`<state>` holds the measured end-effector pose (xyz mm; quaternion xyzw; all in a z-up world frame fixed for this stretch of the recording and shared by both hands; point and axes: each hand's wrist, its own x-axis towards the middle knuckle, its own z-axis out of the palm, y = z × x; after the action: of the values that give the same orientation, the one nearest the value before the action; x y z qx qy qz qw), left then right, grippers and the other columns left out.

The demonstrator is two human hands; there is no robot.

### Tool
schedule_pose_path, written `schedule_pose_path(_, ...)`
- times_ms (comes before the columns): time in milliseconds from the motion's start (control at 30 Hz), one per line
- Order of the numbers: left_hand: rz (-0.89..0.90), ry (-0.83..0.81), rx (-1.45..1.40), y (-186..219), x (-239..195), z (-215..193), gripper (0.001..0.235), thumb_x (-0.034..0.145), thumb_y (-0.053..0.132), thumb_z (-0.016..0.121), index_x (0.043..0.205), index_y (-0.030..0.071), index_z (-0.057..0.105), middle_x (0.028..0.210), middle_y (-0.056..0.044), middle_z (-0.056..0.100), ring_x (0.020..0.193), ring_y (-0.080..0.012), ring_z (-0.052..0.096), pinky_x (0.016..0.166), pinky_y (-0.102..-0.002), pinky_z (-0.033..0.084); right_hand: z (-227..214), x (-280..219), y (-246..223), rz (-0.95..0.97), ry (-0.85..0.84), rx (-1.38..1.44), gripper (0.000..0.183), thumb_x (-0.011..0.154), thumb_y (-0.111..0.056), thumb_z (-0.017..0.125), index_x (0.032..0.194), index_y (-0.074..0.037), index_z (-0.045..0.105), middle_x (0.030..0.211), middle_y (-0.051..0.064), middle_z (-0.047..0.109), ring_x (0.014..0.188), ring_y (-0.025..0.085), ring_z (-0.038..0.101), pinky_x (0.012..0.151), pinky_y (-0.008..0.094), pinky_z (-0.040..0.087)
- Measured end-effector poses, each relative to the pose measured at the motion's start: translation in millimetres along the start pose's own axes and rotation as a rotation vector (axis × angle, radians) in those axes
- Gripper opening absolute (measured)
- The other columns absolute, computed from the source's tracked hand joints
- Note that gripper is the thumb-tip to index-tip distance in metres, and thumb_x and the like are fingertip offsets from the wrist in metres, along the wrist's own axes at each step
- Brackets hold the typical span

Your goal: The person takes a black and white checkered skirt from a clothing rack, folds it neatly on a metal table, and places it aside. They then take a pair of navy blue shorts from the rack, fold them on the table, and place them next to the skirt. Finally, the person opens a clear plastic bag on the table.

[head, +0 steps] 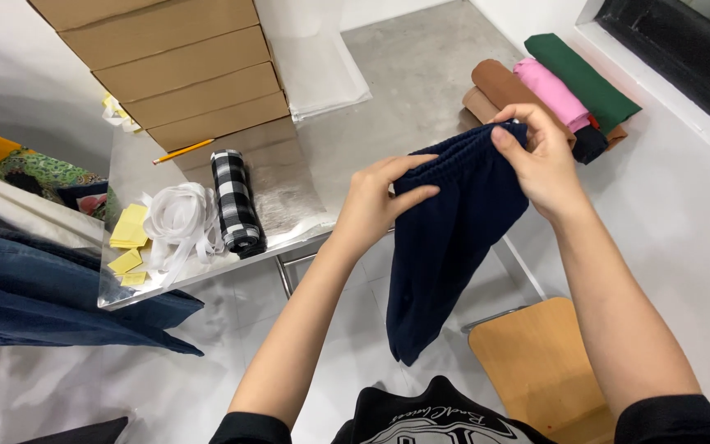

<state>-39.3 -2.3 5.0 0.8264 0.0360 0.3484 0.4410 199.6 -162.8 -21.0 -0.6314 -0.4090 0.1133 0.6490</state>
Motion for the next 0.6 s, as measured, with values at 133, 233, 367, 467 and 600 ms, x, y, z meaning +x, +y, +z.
schedule_pose_path(133,0.038,0.050,0.048,-6,5,-1,0.029,0.096,0.019,0.084,0.125,0.015,0.079,0.108,-0.012,0.080,0.101,-0.0313,0.080,0.082,-0.040,0.069,18,-9,-33,-0.244,0.010,-0.320,0.019,0.122,-0.024,0.058,0.127,-0.009,0.068,0.117,0.009,0.066,0.119,0.020,0.060,0.107,0.040,0.047)
schedule_pose_path(233,0.079,0.081,0.066,-8,11,-5,0.023,0.099,0.023,0.081,0.121,0.015,0.080,0.107,-0.010,0.081,0.103,-0.0319,0.079,0.087,-0.041,0.067,21,-8,-53,-0.209,-0.058,-0.331,0.062,0.098,-0.040,0.086,0.149,-0.020,0.059,0.110,0.005,0.068,0.106,0.015,0.057,0.101,0.037,0.045)
schedule_pose_path(367,0.029,0.268,-0.114,-17,-4,-3,0.032,0.105,0.015,0.074,0.137,0.017,0.068,0.123,-0.010,0.072,0.115,-0.0268,0.073,0.097,-0.041,0.063,26,-8,-75,0.007,-0.115,-0.362,0.059,0.067,-0.032,0.103,0.120,-0.024,0.077,0.098,-0.007,0.069,0.088,0.004,0.055,0.083,0.019,0.045)
schedule_pose_path(467,-0.312,0.514,-0.220,-75,-51,24,0.026,0.112,0.024,0.060,0.135,0.010,0.061,0.117,-0.013,0.066,0.107,-0.0247,0.067,0.090,-0.041,0.059,25,-5,-91,0.030,-0.074,-0.337,0.048,0.069,-0.026,0.103,0.110,-0.020,0.080,0.087,-0.008,0.067,0.076,0.000,0.055,0.068,0.011,0.044)
schedule_pose_path(600,-0.905,0.609,-0.425,-193,-142,104,0.045,0.116,0.049,0.040,0.106,0.011,0.062,0.094,-0.007,0.068,0.093,-0.0201,0.068,0.077,-0.034,0.053,22,-8,-100,0.022,0.017,-0.240,0.045,0.070,-0.017,0.104,0.107,-0.016,0.078,0.079,-0.007,0.064,0.067,-0.002,0.057,0.058,0.008,0.046)
